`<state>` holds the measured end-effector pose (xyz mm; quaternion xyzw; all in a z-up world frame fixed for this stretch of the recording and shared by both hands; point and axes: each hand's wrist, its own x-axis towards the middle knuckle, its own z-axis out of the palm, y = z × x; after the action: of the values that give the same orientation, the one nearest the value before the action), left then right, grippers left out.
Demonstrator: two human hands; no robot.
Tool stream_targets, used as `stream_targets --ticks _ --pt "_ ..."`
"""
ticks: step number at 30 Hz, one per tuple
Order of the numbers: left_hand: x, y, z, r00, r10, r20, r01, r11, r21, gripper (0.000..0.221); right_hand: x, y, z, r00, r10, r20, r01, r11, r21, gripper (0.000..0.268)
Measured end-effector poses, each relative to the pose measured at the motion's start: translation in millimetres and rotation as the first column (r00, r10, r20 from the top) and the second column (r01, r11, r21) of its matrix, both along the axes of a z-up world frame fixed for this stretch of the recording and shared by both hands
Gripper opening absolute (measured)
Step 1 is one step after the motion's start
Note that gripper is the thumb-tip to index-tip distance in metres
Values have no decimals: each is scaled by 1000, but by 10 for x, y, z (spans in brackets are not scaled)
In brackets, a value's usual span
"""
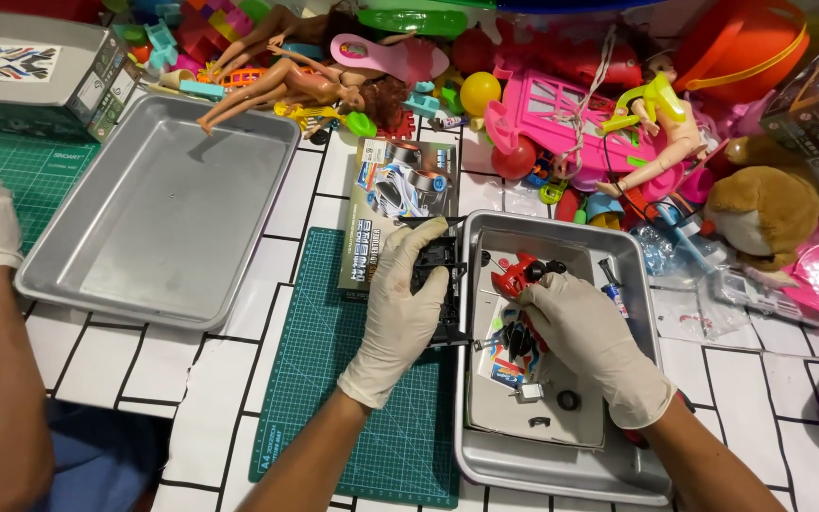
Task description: Assembling a blue toy car by fitting plastic parts and applying decorative stickers.
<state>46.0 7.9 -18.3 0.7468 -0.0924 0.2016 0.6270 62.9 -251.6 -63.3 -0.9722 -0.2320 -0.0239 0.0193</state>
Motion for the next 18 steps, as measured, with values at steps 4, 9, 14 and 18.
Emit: stream_targets --ticks 4,9,14,18 --pt "0 0 -20 1000 -11 -5 11 1000 -11 47 13 -22 -46 1000 9 -20 -9 1000 -23 14" --pt "-2 6 -23 1000 -15 -8 15 1000 -21 47 19 -14 -29 999 2 -41 -2 1000 2 13" --pt "-7 -5 -10 1000 -22 -10 22 999 -48 46 39 -57 -60 997 83 -1 -83 993 -79 17" --pt "3 5 -17 1000 -16 -3 16 999 -32 46 43 -43 30 995 103 3 -103 991 -88 19"
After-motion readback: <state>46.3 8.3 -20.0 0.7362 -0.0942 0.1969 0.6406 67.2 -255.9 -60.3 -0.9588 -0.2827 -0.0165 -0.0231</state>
